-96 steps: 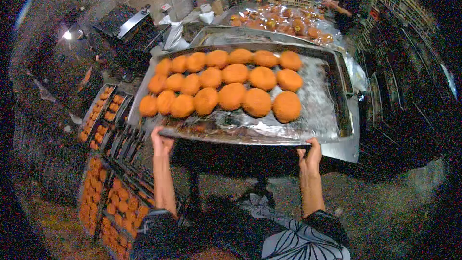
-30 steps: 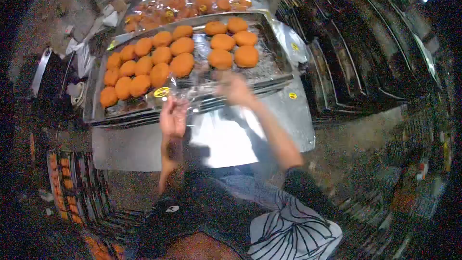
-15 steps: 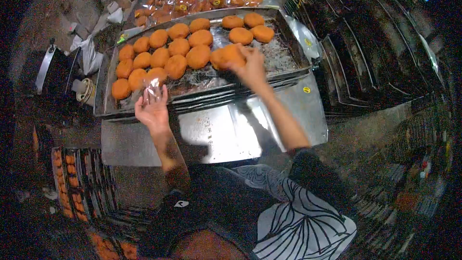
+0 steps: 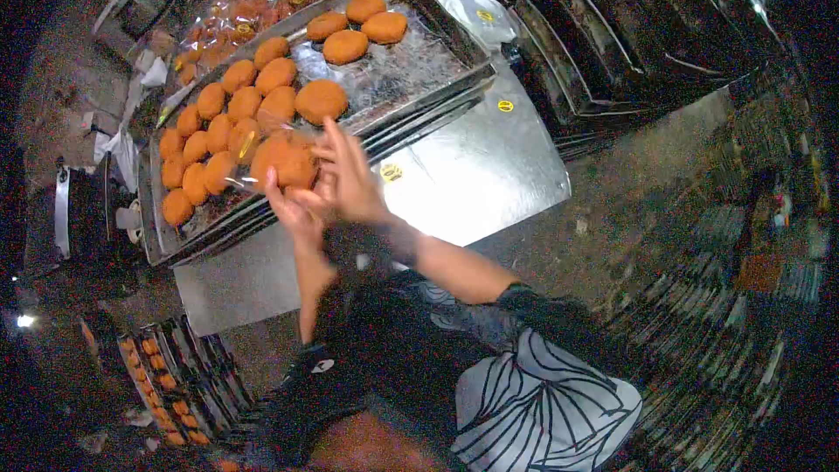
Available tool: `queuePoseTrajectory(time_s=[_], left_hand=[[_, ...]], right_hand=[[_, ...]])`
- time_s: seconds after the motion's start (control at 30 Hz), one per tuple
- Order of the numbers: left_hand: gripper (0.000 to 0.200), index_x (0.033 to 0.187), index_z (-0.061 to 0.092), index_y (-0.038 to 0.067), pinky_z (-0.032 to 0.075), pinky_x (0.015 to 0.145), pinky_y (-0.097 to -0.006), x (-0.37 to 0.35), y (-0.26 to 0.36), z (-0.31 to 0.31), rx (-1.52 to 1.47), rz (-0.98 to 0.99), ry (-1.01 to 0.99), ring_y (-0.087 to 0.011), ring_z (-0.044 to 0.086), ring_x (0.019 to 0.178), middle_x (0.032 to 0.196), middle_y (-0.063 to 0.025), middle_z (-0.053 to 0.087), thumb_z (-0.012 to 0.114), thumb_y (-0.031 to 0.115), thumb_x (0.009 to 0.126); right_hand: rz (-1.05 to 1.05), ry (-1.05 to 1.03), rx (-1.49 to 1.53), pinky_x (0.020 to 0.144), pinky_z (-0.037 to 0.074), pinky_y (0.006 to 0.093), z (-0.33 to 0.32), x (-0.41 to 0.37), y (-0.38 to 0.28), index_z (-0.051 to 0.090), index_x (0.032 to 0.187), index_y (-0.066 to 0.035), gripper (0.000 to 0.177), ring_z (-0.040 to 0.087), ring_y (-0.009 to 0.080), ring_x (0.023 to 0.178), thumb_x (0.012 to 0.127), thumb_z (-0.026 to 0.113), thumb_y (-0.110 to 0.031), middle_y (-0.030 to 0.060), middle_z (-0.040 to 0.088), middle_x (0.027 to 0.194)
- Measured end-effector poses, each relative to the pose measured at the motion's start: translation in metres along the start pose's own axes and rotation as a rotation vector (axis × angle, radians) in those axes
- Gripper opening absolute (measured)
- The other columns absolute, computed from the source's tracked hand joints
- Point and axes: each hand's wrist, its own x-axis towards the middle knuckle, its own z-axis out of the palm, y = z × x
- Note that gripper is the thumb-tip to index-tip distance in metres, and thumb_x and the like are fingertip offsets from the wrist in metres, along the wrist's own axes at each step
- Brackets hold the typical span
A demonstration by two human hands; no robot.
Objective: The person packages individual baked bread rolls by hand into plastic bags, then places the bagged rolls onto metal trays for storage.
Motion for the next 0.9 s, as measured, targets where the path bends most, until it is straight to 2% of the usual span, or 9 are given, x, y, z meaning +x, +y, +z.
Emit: queuePoseTrajectory(time_s=[0.1, 0.17, 0.23, 0.33, 0.37, 0.43, 0.5, 0.6, 0.9], left_hand=[[0.035, 0.102, 0.045, 0.0, 0.046, 0.07, -0.0329, -0.014, -0.018, -0.029, 0.663, -0.049, 0.121, -0.0234, 0.056, 0.082, 0.092, -0.0113, 0.056, 0.053, 0.025, 0.079], [0.025, 0.087, 0.05, 0.002, 0.045, 0.063, -0.0327, -0.003, -0.038, -0.1, 1.553, 0.454, -0.603, -0.0233, 0.056, 0.073, 0.081, -0.0087, 0.056, 0.059, 0.02, 0.073], [0.017, 0.077, 0.053, 0.003, 0.045, 0.064, -0.0338, 0.001, -0.073, -0.154, 1.395, 0.094, -0.686, -0.0254, 0.055, 0.071, 0.077, -0.01, 0.056, 0.06, 0.016, 0.068], [0.009, 0.069, 0.056, 0.004, 0.045, 0.066, -0.0344, -0.001, -0.117, -0.217, 1.936, 0.594, -0.827, -0.0276, 0.054, 0.071, 0.07, -0.0097, 0.056, 0.059, 0.013, 0.067], [0.009, 0.068, 0.056, 0.004, 0.045, 0.066, -0.0345, -0.001, -0.116, -0.226, 1.855, 0.604, -0.9, -0.0274, 0.054, 0.071, 0.069, -0.0097, 0.056, 0.059, 0.013, 0.066], [0.011, 0.074, 0.058, 0.005, 0.045, 0.065, -0.034, 0.016, -0.118, -0.268, 1.826, 0.518, -0.922, -0.0232, 0.055, 0.069, 0.072, -0.0095, 0.056, 0.057, 0.011, 0.065], [0.014, 0.079, 0.058, 0.004, 0.045, 0.068, -0.0317, 0.013, -0.095, -0.235, 1.922, 0.24, -0.814, -0.022, 0.056, 0.071, 0.074, -0.0096, 0.057, 0.058, 0.013, 0.069], [0.022, 0.09, 0.056, 0.001, 0.044, 0.071, -0.0272, 0.009, -0.073, -0.188, 1.409, -0.147, -0.452, -0.0156, 0.056, 0.078, 0.081, -0.0073, 0.059, 0.054, 0.021, 0.081], [0.025, 0.084, 0.057, 0.001, 0.043, 0.063, -0.0285, 0.02, -0.113, -0.133, 1.483, -0.431, -0.267, -0.0132, 0.053, 0.072, 0.075, -0.0051, 0.058, 0.049, 0.025, 0.085]], right_hand=[[0.075, -0.335, -0.121, 0.065, 0.048, 0.0372, -0.033, 0.02, 0.027, 0.048, 0.112, -0.008, 0.054, 0.057, 0.0275, 0.081, 0.065, 0.069, -0.024, 0.0144, 0.055, 0.086], [0.061, -0.176, 0.044, 0.049, 0.042, 0.0293, -0.034, 0.061, 0.06, 0.063, 0.078, -0.002, 0.017, 0.054, 0.0158, 0.052, 0.074, 0.059, -0.017, 0.0135, 0.059, 0.062], [-0.081, 0.076, -0.039, 0.041, 0.036, 0.0288, -0.024, 0.128, 0.039, 0.061, 0.068, -0.001, 0.023, 0.05, 0.0172, 0.043, 0.075, 0.059, -0.022, 0.0121, 0.054, 0.051], [-0.264, 0.002, -0.111, 0.069, 0.042, 0.0318, 0.002, 0.15, 0.048, 0.055, 0.095, 0.0, 0.032, 0.055, 0.0244, 0.08, 0.076, 0.058, -0.025, 0.0182, 0.056, 0.087], [-0.496, 0.028, -0.086, 0.081, 0.041, 0.0334, 0.012, 0.14, 0.059, 0.051, 0.106, 0.0, 0.041, 0.052, 0.0269, 0.096, 0.076, 0.058, -0.027, 0.0201, 0.053, 0.103], [-0.174, -0.426, 0.061, 0.091, 0.034, 0.035, -0.03, 0.058, 0.077, 0.048, 0.112, -0.001, 0.043, 0.043, 0.0281, 0.109, 0.078, 0.055, -0.027, 0.0178, 0.044, 0.119], [0.639, -1.113, -0.022, 0.078, 0.044, 0.0305, -0.078, -0.022, 0.098, 0.062, 0.087, -0.002, 0.027, 0.057, 0.0178, 0.086, 0.08, 0.05, -0.024, 0.0099, 0.061, 0.089], [0.605, -1.086, 0.123, 0.068, 0.044, 0.0254, -0.103, -0.103, 0.132, 0.061, 0.093, -0.002, 0.023, 0.056, 0.0126, 0.071, 0.076, 0.058, -0.018, 0.0068, 0.062, 0.078], [0.505, -0.76, 0.158, 0.065, 0.044, 0.0281, -0.139, -0.112, 0.142, 0.06, 0.082, -0.001, 0.009, 0.054, 0.0115, 0.072, 0.076, 0.059, -0.007, 0.0084, 0.06, 0.08]])
